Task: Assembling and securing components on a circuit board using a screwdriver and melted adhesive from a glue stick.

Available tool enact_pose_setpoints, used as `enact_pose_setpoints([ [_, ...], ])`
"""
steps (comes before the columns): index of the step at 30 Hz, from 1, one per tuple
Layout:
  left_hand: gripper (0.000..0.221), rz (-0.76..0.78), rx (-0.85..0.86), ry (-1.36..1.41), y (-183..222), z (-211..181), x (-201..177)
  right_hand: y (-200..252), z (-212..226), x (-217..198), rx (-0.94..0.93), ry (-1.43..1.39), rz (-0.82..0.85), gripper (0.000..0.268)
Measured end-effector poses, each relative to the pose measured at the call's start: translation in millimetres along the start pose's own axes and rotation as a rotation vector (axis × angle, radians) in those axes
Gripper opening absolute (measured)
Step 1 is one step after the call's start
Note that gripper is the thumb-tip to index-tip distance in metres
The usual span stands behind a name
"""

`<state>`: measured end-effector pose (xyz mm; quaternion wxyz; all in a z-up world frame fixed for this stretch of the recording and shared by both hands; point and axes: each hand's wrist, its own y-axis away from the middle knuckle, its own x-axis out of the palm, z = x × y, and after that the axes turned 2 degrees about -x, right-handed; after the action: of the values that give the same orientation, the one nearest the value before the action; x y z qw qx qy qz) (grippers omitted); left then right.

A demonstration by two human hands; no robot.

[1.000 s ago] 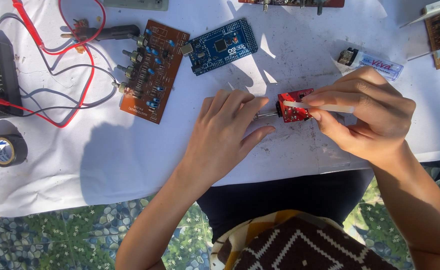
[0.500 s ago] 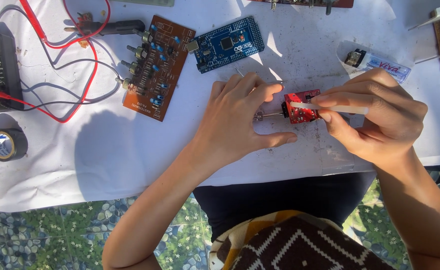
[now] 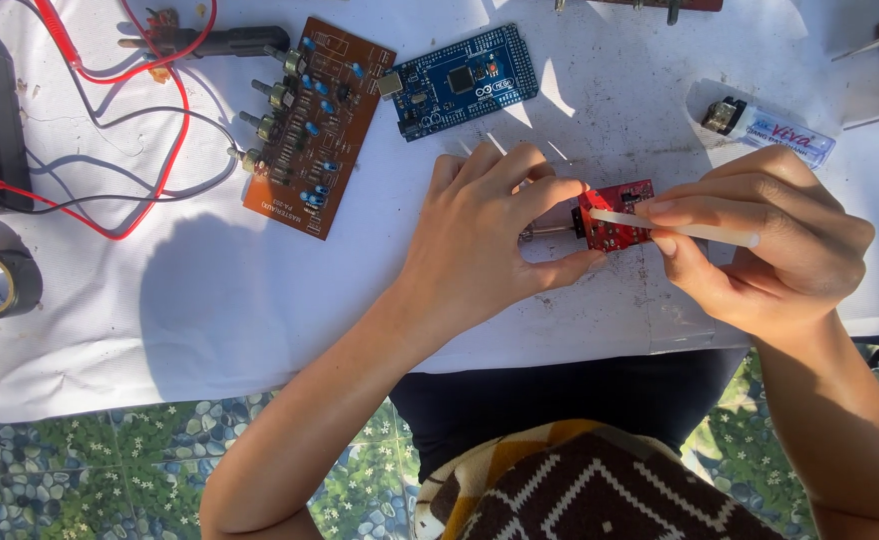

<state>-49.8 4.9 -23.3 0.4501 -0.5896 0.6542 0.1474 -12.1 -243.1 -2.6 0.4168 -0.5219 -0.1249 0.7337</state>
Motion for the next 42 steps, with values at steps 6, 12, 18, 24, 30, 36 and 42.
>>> enact_pose_setpoints([
  [6,0.045,0.0,0.059,-0.054,1.4,1.9,0.2,0.8,0.6,0.8,-0.027,0.01,-0.001,0.008],
  [12,0.042,-0.027,0.085,-0.058,3.6,1.9,2.1,-0.6,2.7,-0.5,-0.005,0.007,-0.018,0.006],
  [18,0.044,0.001,0.08,-0.05,6.4,3.2,5.2,1.2,-0.8,1.7,-0.033,0.025,0.027,0.006],
  [24,0.042,0.0,0.063,0.021,7.7,3.9,6.9,-0.6,2.8,3.1,-0.044,0.035,0.009,0.003],
  [30,0.042,-0.022,0.066,0.036,6.9,3.8,8.1,-2.4,4.8,4.1,-0.056,0.033,-0.008,0.005],
  [36,0.044,-0.031,0.072,0.021,5.9,3.2,8.5,-4.0,5.8,2.5,-0.085,0.054,0.034,0.007],
  [42,0.043,-0.038,0.063,0.016,5.8,3.1,8.6,-2.5,2.5,0.8,-0.106,0.049,0.027,0.006],
])
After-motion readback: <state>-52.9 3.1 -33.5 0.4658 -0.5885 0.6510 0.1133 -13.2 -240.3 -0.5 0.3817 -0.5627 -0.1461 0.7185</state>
